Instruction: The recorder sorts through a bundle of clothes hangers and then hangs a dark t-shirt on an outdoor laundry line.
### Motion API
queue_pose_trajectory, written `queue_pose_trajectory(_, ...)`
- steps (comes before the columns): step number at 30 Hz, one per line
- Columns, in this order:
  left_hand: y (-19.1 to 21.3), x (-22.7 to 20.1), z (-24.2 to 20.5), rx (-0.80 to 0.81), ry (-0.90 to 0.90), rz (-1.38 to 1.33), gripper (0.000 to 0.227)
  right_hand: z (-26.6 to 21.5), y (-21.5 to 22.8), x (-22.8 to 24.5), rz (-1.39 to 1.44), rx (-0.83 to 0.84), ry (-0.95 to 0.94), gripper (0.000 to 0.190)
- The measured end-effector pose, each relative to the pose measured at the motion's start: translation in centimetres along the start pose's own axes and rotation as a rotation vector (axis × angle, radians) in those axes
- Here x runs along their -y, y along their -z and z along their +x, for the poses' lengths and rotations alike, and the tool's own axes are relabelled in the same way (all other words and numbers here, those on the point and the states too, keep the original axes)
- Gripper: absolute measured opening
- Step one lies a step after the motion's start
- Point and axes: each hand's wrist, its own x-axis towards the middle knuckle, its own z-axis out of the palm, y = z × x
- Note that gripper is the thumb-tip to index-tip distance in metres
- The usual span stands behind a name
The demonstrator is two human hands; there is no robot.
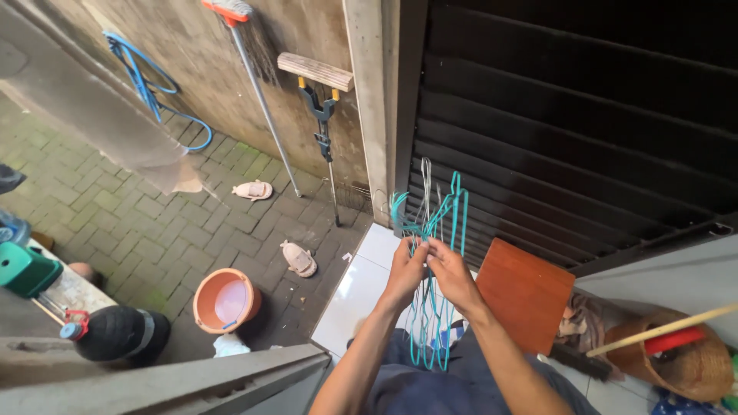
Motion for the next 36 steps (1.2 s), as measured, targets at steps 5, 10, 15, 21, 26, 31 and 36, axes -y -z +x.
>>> queue_pose_trajectory(5,-0.3,0.3,1.6,0.097,-0.107,-0.052,0.020,1.4,-0.5,-1.4,-0.112,-0.280,0.129,0.019)
queue_pose_trajectory(10,-1.1,-4.1,1.9,0.094,-0.056,-0.060,0.020,3.2,-2.2,0.2,-0.296,-0.587,0.209,0.015)
queue_pose_trajectory(15,0.6,-3.5,5.1,0.080,-0.036,-0.198,0.033,4.9,-1.8,1.7,0.086,-0.600,0.140,0.017)
queue_pose_trajectory(21,3.2,-0.6,9.7,0.108,0.119,-0.165,0.029,2.7,1.0,1.1,0.073,-0.839,0.148,0.020)
queue_pose_trajectory(26,12.0,8.1,14.2,0.300,0.285,0.246,0.026,-5.9,4.6,1.2,-0.108,-1.093,0.228,0.019)
queue_pose_trajectory(31,11.8,7.7,12.5,0.175,0.155,0.656,0.031,-18.4,9.6,1.0,-0.519,-1.492,0.274,0.021)
queue_pose_trajectory(36,7.7,7.1,9.7,0.182,-0.020,0.569,0.045,-29.9,12.6,4.1,-1.091,-1.704,0.377,0.035)
